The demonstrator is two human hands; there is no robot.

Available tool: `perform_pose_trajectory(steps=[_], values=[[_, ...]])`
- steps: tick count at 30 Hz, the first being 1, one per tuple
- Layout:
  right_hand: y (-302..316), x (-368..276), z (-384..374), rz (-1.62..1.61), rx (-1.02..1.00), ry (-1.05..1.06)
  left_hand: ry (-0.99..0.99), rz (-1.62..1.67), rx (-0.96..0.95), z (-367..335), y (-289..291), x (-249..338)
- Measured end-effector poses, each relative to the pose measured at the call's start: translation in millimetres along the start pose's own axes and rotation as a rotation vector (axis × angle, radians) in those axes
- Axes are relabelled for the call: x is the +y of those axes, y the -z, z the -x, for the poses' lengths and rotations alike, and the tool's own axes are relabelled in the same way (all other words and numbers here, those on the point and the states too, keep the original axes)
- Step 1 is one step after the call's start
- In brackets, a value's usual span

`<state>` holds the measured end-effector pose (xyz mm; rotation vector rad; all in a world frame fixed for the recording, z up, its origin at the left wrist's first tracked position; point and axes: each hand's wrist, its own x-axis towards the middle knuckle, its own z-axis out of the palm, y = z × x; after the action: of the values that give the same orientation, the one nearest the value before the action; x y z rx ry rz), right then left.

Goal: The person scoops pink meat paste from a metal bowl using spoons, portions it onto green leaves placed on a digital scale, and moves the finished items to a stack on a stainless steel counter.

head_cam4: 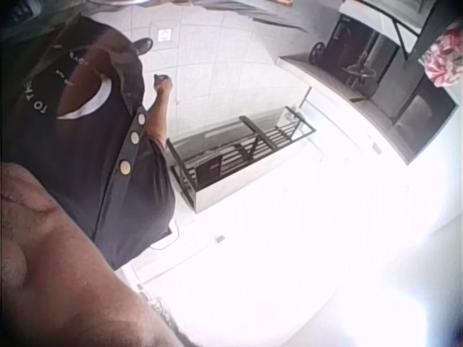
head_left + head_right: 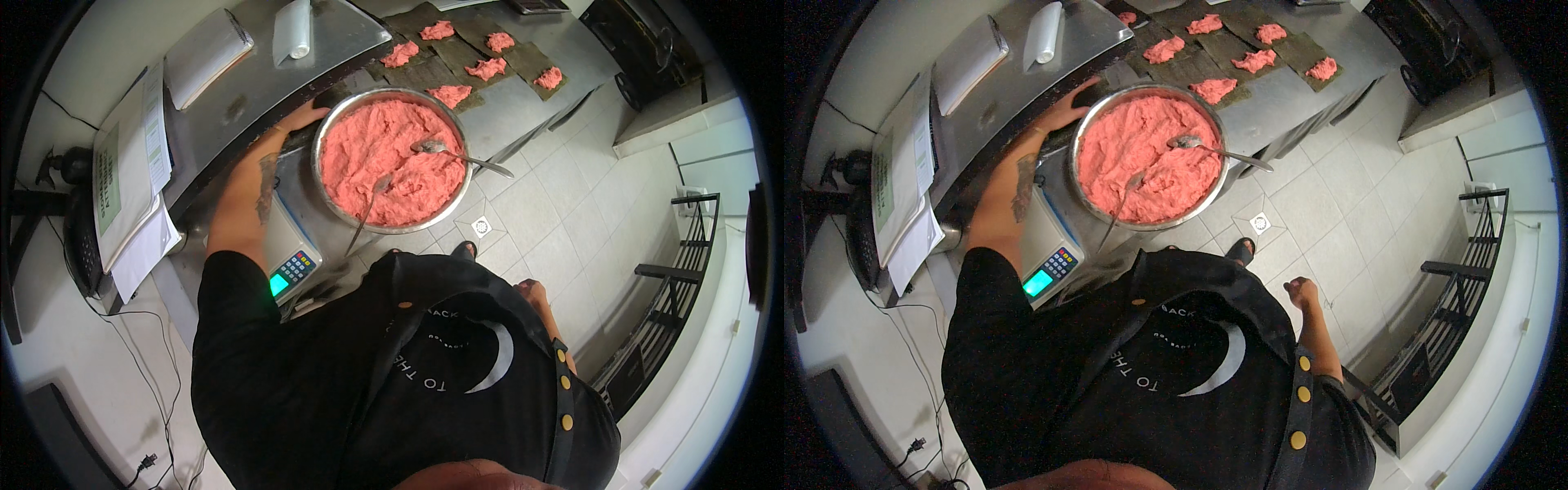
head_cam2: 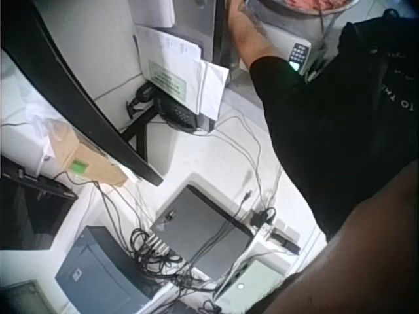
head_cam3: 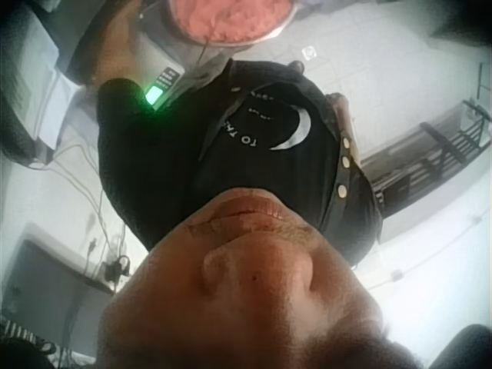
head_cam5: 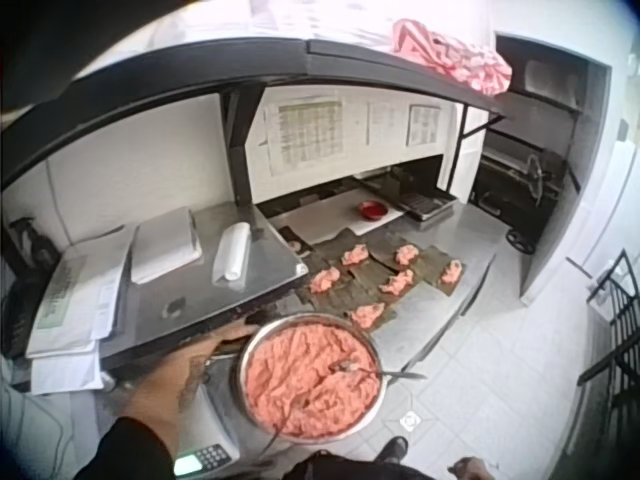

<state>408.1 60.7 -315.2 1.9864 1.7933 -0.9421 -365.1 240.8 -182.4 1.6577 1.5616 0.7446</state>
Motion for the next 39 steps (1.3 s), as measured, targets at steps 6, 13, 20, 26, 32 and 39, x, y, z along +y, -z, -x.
perform_pose_trajectory(steps=[6,13,20,26,32,39], values=[[2.3,-10.0,-6.6,0.036,0.084,0.052,-0.124,-0.344,-0.141,-65.6,-16.0,-17.4],[-17.3,0.2,4.2,0.067,0.025,0.113,-0.098,-0.210,-0.153,-54.0,-10.8,-1.4],[-26.6,19.7,28.2,-0.055,-0.050,-0.114,-0.005,-0.288,-0.167,-64.2,-9.3,3.3],[-28.7,13.5,17.9,-0.021,-0.014,-0.121,-0.119,-0.233,-0.073,-62.8,9.6,-16.6],[-33.4,15.6,-0.8,0.021,0.028,0.073,-0.226,-0.328,-0.018,-57.5,-3.1,-20.2],[-15.0,-3.9,7.6,-0.014,-0.008,-0.031,-0.055,-0.315,-0.135,-63.2,-6.8,9.4]])
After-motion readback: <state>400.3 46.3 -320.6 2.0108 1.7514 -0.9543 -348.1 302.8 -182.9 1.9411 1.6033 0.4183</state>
